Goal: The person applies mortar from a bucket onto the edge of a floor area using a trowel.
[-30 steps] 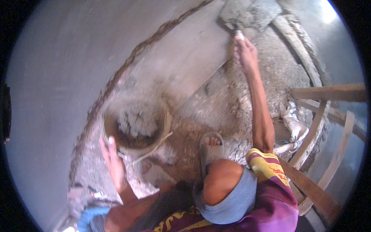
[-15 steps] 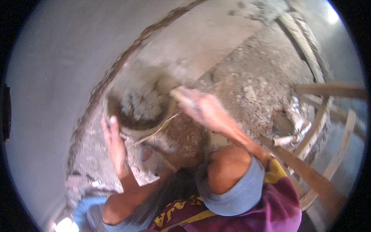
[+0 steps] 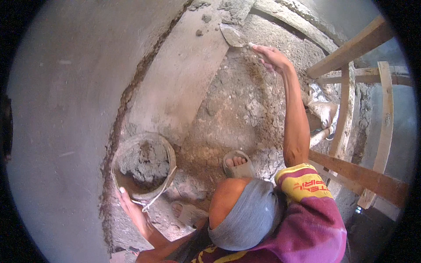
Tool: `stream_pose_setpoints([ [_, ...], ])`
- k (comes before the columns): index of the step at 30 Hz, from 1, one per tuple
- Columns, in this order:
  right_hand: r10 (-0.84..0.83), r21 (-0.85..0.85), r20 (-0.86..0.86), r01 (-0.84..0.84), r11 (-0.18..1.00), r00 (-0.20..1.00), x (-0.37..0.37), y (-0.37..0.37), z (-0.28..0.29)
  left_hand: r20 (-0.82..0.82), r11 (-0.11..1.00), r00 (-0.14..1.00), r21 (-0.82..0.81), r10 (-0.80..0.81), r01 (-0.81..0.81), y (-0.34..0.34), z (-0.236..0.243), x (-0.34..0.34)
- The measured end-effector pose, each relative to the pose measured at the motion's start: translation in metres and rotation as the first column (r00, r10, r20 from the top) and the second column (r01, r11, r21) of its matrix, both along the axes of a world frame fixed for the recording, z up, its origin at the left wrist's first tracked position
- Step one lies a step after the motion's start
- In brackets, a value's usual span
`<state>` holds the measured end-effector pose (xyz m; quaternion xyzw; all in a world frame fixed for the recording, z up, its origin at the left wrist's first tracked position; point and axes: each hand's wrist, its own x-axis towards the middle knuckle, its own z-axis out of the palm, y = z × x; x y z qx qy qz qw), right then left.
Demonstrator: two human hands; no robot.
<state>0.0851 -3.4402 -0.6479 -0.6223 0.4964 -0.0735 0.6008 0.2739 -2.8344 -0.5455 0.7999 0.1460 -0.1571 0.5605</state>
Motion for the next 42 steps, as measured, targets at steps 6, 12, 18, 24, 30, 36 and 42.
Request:
stream_pose_setpoints([
  [6,-0.031,0.000,-0.032,0.031,1.000,0.999,0.033,-0.062,-0.007,0.025,0.999,0.999,0.002,0.043,-0.043,-0.006,0.005,0.003],
  [12,-0.028,-0.056,-0.005,0.028,0.998,1.000,0.067,-0.150,-0.009,0.045,0.995,0.999,0.101,0.013,-0.018,0.002,0.001,0.007],
  [18,-0.104,-0.005,0.076,0.104,0.995,0.992,0.107,-0.191,-0.013,0.011,0.997,0.999,0.065,0.030,-0.031,0.003,-0.005,0.007],
  [24,-0.209,-0.109,0.237,0.240,0.965,0.949,0.121,-0.130,-0.027,0.020,0.997,0.999,0.073,0.026,-0.027,0.016,-0.006,0.007],
  [30,-0.157,-0.224,0.301,0.229,0.947,0.941,0.105,-0.098,0.003,0.009,0.998,1.000,0.060,0.024,-0.025,0.011,-0.004,0.002],
  [36,-0.044,-0.334,0.228,0.120,0.935,0.973,0.092,0.013,0.076,0.013,0.998,1.000,0.058,-0.018,0.018,0.006,0.001,0.004],
  [42,0.410,-0.372,0.059,-0.361,0.855,0.910,0.075,0.160,0.101,0.061,0.994,0.992,-0.003,-0.108,0.109,0.009,-0.002,0.016],
])
